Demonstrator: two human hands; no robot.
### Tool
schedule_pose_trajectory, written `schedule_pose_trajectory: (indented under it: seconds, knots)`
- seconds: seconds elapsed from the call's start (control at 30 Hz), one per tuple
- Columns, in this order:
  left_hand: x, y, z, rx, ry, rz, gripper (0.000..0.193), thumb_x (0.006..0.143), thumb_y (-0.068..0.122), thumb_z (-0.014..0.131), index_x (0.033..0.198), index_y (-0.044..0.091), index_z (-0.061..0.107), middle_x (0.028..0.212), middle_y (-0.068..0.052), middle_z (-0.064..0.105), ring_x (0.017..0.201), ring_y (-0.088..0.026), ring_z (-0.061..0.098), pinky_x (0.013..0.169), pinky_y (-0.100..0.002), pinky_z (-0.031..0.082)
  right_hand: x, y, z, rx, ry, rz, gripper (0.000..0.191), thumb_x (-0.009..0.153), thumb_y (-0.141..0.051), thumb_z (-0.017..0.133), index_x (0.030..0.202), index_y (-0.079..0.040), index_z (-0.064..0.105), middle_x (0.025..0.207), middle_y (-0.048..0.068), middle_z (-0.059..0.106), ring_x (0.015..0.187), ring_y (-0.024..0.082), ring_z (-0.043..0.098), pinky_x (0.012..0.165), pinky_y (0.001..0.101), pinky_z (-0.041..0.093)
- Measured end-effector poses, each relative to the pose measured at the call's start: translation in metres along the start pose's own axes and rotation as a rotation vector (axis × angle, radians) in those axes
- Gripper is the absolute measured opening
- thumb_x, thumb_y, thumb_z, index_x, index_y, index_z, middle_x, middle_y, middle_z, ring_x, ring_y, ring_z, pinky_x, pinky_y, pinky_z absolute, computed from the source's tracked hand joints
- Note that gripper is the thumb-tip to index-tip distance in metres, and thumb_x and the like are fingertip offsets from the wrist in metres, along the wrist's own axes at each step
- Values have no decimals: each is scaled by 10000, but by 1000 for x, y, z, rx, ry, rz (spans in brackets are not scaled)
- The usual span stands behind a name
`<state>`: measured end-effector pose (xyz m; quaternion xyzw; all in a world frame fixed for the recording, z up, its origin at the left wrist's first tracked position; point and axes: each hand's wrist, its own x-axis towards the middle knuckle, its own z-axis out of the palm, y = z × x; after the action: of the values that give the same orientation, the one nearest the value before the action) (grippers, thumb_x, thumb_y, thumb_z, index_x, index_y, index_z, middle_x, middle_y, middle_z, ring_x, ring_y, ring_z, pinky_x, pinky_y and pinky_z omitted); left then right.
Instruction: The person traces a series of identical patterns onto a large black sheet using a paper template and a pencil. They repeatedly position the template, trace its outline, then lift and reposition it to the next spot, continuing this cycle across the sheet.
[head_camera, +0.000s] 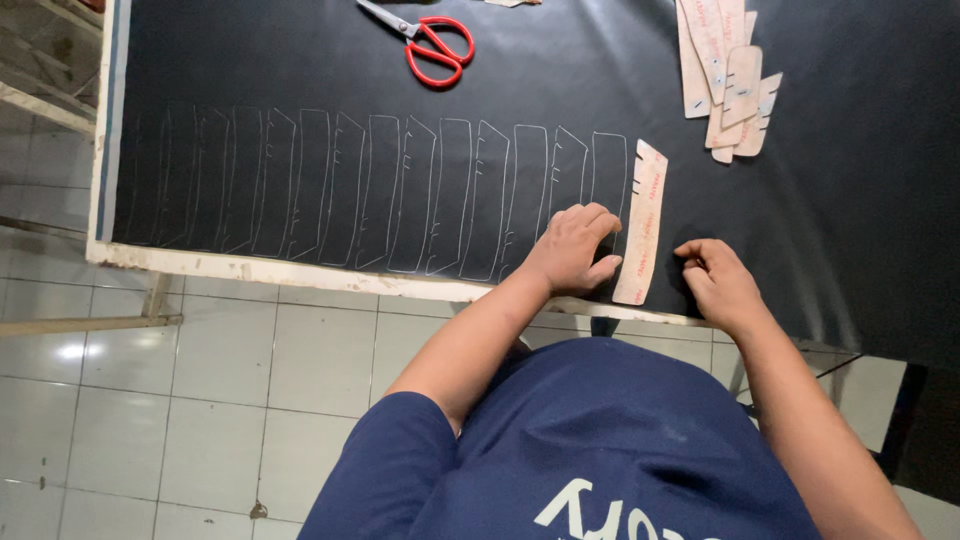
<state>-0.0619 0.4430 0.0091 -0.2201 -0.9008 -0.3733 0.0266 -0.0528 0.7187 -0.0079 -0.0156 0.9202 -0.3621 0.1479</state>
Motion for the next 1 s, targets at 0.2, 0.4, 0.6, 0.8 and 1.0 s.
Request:
schedule_pose_trajectory:
  seconds: [0.2,0.4,0.6,0.8,1.0]
  knots:
    - [-6,1,1,12,54,26,448,827,341,715,1194,103,618,1185,-82,597,1129,-293,578,1047,-436,428,4,21,1,143,-1,-91,338,910,-37,504,1177,-28,712,1120,108,662,1004,188,659,923,320,508]
    - [-6,2,-2,27,34,29,447,835,347,705,1200,101,626,1187,-72,599,1114,-282,582,1025,-434,438,2,16,-6,164,-38,31,302,986,-121,546,1209,-71,743,1080,58,681,929,181,647,878,306,505]
    - [-6,5,-4,32,30,34,438,835,335,708,1194,96,632,1173,-63,600,1099,-262,588,1008,-416,445,0,-1,-7,-6,-10,-71,393,1018,-211,583,1388,-144,699,976,75,628,930,173,617,890,313,481]
    - [-3,5,-7,37,35,53,448,818,342,727,1186,102,641,1182,-62,599,1101,-267,592,1007,-419,453,0,-10,-5,-65,6,-52,700,835,-310,762,1497,-176,577,995,98,608,882,219,617,825,338,515]
    - [-2,0,-5,69,-6,129,614,761,427,779,1259,103,624,1308,-77,579,1105,-284,582,985,-437,449,-4,-12,-5,-130,4,-110,742,807,-342,798,1493,-174,570,1008,111,598,884,242,607,813,361,520]
